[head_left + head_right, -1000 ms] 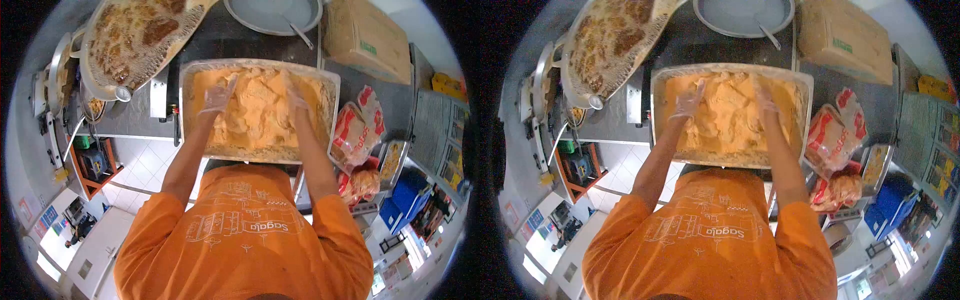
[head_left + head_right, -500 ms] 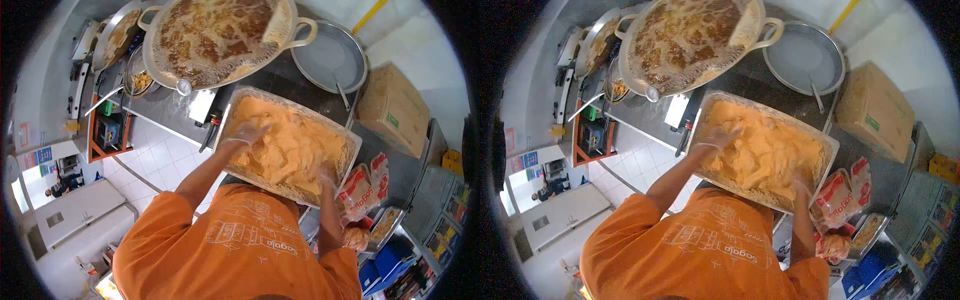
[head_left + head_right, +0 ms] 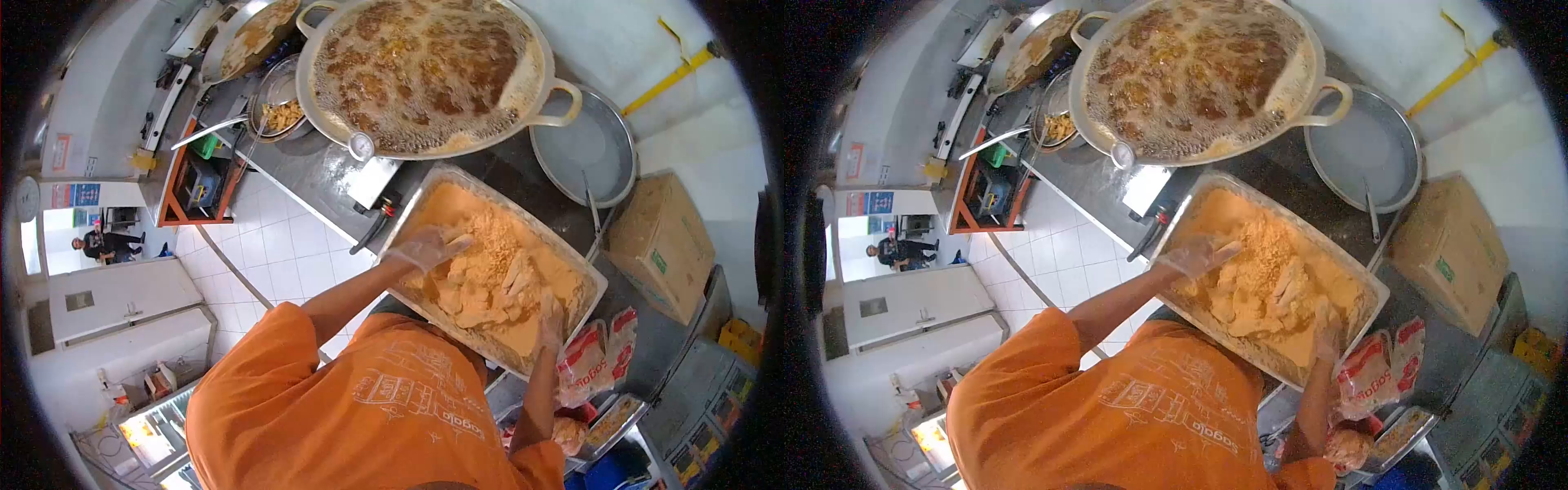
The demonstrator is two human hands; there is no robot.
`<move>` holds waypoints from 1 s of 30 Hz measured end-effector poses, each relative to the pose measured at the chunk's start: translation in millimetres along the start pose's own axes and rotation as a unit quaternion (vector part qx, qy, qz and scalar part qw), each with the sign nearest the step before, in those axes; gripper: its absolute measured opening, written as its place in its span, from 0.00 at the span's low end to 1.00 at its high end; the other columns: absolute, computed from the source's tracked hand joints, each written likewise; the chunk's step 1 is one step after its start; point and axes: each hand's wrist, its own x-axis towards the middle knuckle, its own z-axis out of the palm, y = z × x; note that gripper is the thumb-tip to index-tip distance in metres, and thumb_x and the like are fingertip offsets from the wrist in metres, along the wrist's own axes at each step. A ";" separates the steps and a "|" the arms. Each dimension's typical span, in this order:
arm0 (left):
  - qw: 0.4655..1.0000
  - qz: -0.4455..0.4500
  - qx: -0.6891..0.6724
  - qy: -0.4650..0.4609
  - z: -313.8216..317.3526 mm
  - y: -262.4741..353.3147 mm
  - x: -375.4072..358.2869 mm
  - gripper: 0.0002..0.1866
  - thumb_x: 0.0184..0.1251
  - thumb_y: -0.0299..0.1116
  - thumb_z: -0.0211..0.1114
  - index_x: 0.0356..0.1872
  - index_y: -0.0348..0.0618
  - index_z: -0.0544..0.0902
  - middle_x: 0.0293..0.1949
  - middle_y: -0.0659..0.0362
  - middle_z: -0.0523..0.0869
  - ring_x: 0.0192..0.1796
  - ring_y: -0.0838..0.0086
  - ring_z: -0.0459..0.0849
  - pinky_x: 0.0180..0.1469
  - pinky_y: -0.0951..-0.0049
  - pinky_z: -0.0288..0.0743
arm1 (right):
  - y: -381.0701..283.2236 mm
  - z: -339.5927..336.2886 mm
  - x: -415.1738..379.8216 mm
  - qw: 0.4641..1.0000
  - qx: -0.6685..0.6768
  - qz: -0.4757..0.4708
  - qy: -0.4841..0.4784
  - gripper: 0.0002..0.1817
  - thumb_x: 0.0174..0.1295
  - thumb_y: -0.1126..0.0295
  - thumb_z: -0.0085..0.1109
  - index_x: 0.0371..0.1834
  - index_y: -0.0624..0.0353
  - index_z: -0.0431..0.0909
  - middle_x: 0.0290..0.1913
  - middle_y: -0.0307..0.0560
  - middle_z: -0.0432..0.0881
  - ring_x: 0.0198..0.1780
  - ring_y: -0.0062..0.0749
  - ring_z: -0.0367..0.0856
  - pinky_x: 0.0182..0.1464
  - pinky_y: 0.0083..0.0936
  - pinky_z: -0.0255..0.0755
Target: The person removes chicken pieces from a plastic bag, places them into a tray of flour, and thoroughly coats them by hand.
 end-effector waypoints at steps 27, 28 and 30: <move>0.985 0.025 -0.154 -0.068 -6.2 46.7 66.5 0.39 0.79 0.68 0.44 0.85 0.68 0.56 0.79 0.44 0.64 0.79 0.51 0.65 0.82 0.49 0.55 | -111.4 59.9 68.0 0.988 -0.039 -0.074 -0.131 0.43 0.78 0.37 0.38 0.84 0.56 0.52 0.86 0.54 0.48 0.85 0.46 0.44 0.83 0.53 0.46; 0.971 0.026 -0.218 -0.091 -26.2 56.7 46.9 0.39 0.78 0.69 0.43 0.85 0.68 0.55 0.80 0.45 0.63 0.79 0.52 0.64 0.82 0.49 0.53 | -107.4 51.3 58.5 0.987 -0.035 -0.078 -0.136 0.43 0.78 0.37 0.37 0.84 0.56 0.51 0.86 0.54 0.47 0.85 0.47 0.44 0.83 0.53 0.46; 0.994 0.060 0.004 -0.087 -34.3 38.4 18.6 0.41 0.78 0.73 0.37 0.84 0.66 0.58 0.82 0.46 0.60 0.81 0.52 0.62 0.84 0.49 0.52 | -92.7 24.7 31.1 0.987 -0.034 -0.077 -0.134 0.43 0.78 0.37 0.37 0.85 0.56 0.51 0.87 0.54 0.47 0.85 0.47 0.43 0.83 0.54 0.46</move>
